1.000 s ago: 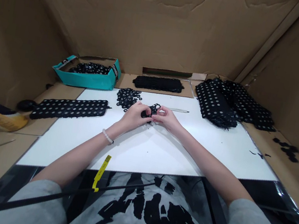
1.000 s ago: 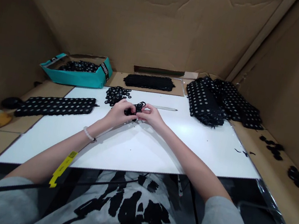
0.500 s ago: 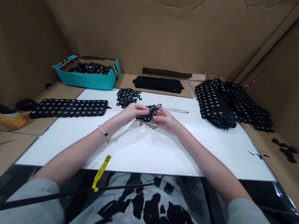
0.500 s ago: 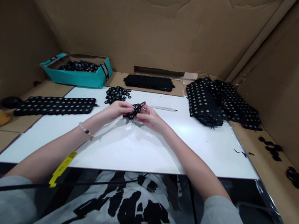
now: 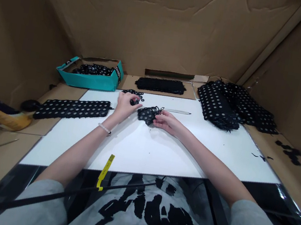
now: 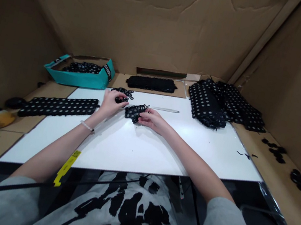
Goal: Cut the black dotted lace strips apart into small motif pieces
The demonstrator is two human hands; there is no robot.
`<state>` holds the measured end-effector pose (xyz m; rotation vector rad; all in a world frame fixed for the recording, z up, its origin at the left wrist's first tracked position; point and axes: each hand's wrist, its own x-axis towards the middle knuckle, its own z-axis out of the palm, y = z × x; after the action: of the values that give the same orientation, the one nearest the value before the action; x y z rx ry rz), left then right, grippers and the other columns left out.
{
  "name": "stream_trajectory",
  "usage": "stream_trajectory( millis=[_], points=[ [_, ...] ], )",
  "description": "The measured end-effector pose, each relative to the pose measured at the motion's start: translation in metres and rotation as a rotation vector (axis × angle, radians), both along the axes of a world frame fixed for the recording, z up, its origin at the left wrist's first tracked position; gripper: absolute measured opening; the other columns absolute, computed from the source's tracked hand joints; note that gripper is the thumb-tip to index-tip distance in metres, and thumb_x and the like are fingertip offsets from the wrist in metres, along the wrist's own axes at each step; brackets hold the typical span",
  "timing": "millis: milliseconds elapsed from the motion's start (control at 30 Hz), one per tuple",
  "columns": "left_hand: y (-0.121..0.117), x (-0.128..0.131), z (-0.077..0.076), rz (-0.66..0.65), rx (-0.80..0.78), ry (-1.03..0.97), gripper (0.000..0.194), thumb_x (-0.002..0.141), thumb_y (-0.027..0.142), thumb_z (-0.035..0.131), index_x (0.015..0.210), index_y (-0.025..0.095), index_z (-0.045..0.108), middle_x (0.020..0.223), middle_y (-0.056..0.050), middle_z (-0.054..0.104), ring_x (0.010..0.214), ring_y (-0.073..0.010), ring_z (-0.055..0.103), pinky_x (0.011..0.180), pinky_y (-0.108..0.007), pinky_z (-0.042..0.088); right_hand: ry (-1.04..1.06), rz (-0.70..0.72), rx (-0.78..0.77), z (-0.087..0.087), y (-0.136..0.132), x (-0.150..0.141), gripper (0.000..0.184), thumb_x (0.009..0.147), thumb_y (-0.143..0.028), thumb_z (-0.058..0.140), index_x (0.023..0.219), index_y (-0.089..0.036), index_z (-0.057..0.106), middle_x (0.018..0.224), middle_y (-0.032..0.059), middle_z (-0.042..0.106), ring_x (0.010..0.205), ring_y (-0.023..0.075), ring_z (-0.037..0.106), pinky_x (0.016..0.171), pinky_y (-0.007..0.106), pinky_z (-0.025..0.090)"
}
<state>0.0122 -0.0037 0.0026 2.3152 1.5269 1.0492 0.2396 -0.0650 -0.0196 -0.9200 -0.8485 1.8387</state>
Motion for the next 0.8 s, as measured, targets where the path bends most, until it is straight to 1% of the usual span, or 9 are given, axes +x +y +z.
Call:
stream_trajectory(
  millis=[100, 133, 200, 300, 433, 500, 600, 700, 800],
  points=[
    [-0.017, 0.021, -0.001, -0.268, -0.082, 0.099, 0.025, 0.075, 0.043, 0.069, 0.089, 0.023, 0.075, 0.087, -0.005, 0.073, 0.094, -0.0275, 0.050, 0.087, -0.040, 0.036, -0.009, -0.011, 0.012, -0.002, 0.000, -0.001, 0.040, 0.062, -0.019, 0.082, 0.082, -0.021, 0.047, 0.070, -0.0022, 0.066, 0.066, 0.0127, 0.067, 0.068, 0.028, 0.058],
    [-0.022, 0.027, -0.002, -0.321, -0.107, 0.112, 0.025, 0.076, 0.043, 0.068, 0.090, 0.024, 0.075, 0.086, -0.005, 0.073, 0.094, -0.0277, 0.049, 0.085, -0.040, 0.036, -0.014, -0.007, 0.021, -0.002, 0.000, -0.002, 0.040, 0.061, -0.021, 0.082, 0.082, -0.021, 0.048, 0.070, -0.0020, 0.067, 0.065, 0.0123, 0.066, 0.067, 0.027, 0.058],
    [-0.030, 0.035, -0.006, -0.360, -0.141, 0.100, 0.024, 0.079, 0.043, 0.065, 0.090, 0.025, 0.076, 0.086, -0.004, 0.074, 0.092, -0.0273, 0.050, 0.082, -0.039, 0.038, -0.025, 0.000, 0.037, -0.003, 0.000, -0.003, 0.039, 0.061, -0.024, 0.084, 0.082, -0.020, 0.052, 0.071, -0.0011, 0.068, 0.063, 0.0111, 0.065, 0.063, 0.024, 0.057],
    [-0.037, 0.041, -0.010, -0.351, -0.159, 0.054, 0.024, 0.081, 0.042, 0.062, 0.087, 0.024, 0.076, 0.084, -0.005, 0.074, 0.087, -0.0257, 0.053, 0.077, -0.037, 0.041, -0.042, -0.016, 0.067, -0.005, 0.000, -0.006, 0.034, 0.061, -0.026, 0.084, 0.081, -0.017, 0.058, 0.072, 0.0009, 0.069, 0.060, 0.0101, 0.063, 0.059, 0.022, 0.056],
    [-0.040, 0.042, -0.010, -0.332, -0.147, 0.034, 0.021, 0.079, 0.034, 0.061, 0.087, 0.024, 0.077, 0.086, -0.004, 0.075, 0.088, -0.0255, 0.056, 0.080, -0.038, 0.044, -0.112, -0.056, 0.091, -0.010, 0.002, -0.006, 0.028, 0.059, -0.021, 0.085, 0.075, -0.015, 0.062, 0.065, 0.0009, 0.067, 0.057, 0.0104, 0.062, 0.057, 0.021, 0.056],
    [-0.040, 0.042, -0.010, -0.298, -0.155, -0.003, 0.021, 0.077, 0.031, 0.060, 0.086, 0.023, 0.078, 0.086, -0.004, 0.075, 0.088, -0.0255, 0.058, 0.080, -0.037, 0.045, -0.154, -0.046, 0.080, -0.011, 0.003, -0.004, 0.025, 0.061, -0.021, 0.083, 0.076, -0.014, 0.064, 0.066, 0.0028, 0.069, 0.058, 0.0114, 0.064, 0.059, 0.023, 0.058],
    [-0.038, 0.042, -0.011, -0.211, -0.199, -0.089, 0.024, 0.076, 0.028, 0.058, 0.086, 0.021, 0.079, 0.081, -0.005, 0.075, 0.083, -0.0247, 0.061, 0.076, -0.035, 0.047, -0.188, -0.032, 0.084, -0.011, 0.004, -0.003, 0.019, 0.065, -0.019, 0.080, 0.075, -0.013, 0.066, 0.068, 0.0050, 0.070, 0.060, 0.0115, 0.065, 0.062, 0.024, 0.059],
    [-0.038, 0.042, -0.010, -0.172, -0.197, -0.109, 0.025, 0.073, 0.025, 0.058, 0.085, 0.019, 0.079, 0.076, -0.005, 0.074, 0.079, -0.0240, 0.061, 0.073, -0.034, 0.047, -0.202, -0.040, 0.116, -0.011, 0.003, -0.004, 0.014, 0.065, -0.016, 0.077, 0.075, -0.013, 0.067, 0.068, 0.0040, 0.069, 0.061, 0.0104, 0.064, 0.065, 0.023, 0.059],
    [-0.043, 0.044, -0.008, -0.197, -0.143, -0.081, 0.022, 0.073, 0.027, 0.060, 0.082, 0.020, 0.079, 0.078, -0.006, 0.074, 0.081, -0.0241, 0.061, 0.074, -0.034, 0.048, -0.238, -0.084, 0.143, -0.013, 0.004, -0.008, 0.011, 0.065, -0.013, 0.071, 0.074, -0.014, 0.066, 0.067, 0.0016, 0.067, 0.063, 0.0113, 0.063, 0.065, 0.024, 0.059]
  ],
)
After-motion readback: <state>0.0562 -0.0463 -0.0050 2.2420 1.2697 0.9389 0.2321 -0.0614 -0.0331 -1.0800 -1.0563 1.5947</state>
